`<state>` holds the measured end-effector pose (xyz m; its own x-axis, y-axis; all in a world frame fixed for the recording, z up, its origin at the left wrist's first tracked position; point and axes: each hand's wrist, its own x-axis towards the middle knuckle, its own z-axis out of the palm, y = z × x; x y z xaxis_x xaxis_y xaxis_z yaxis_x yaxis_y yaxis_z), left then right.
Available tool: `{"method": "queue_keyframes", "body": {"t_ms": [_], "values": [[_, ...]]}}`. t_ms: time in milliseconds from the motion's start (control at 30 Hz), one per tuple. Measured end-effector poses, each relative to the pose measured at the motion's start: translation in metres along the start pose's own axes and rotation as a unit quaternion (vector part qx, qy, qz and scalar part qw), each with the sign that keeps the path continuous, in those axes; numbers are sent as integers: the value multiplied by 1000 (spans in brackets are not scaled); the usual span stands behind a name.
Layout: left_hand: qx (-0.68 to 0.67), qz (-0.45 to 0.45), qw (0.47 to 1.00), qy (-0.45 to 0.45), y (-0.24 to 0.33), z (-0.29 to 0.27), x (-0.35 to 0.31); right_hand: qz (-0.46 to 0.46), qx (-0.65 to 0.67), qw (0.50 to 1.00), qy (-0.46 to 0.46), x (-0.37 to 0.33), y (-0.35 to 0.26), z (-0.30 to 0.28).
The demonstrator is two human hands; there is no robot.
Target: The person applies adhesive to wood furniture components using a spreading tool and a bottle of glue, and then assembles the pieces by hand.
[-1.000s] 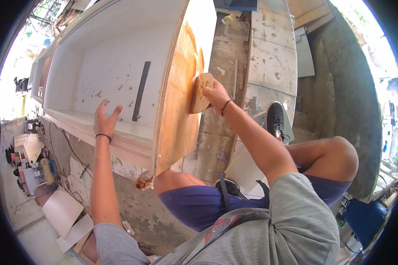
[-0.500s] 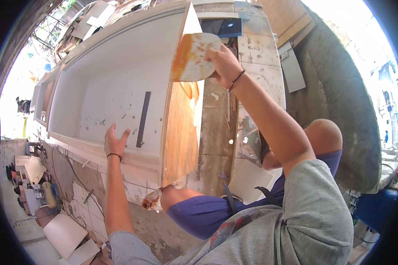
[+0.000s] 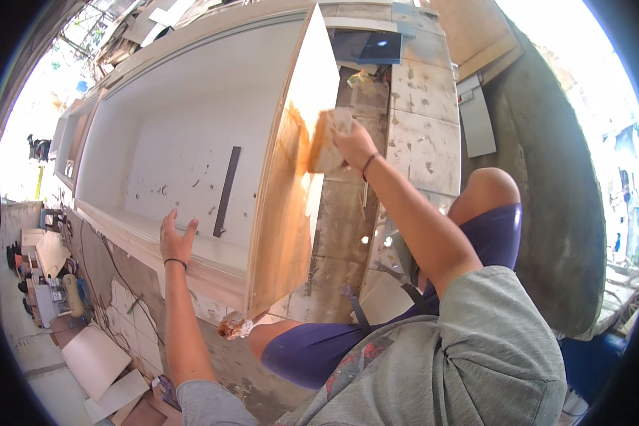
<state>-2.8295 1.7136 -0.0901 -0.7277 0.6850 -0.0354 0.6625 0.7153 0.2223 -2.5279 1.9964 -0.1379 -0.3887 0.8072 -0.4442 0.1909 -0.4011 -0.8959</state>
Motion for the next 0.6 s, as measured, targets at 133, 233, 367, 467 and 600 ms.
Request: {"method": "queue_keyframes", "body": {"t_ms": [133, 233, 367, 467, 600], "values": [[31, 1, 999, 11, 3, 12, 2, 80, 158, 981, -80, 13, 72, 12], [69, 18, 997, 27, 0, 9, 3, 107, 147, 977, -112, 5, 42, 26], [97, -11, 994, 53, -3, 9, -2, 69, 231, 958, -153, -8, -2, 20], [125, -49, 988, 76, -8, 3, -7, 52, 295, 940, -162, -28, -65, 20], [111, -181, 970, 121, -3, 18, -19, -3, 337, 925, -174, -17, -126, -7]]}}
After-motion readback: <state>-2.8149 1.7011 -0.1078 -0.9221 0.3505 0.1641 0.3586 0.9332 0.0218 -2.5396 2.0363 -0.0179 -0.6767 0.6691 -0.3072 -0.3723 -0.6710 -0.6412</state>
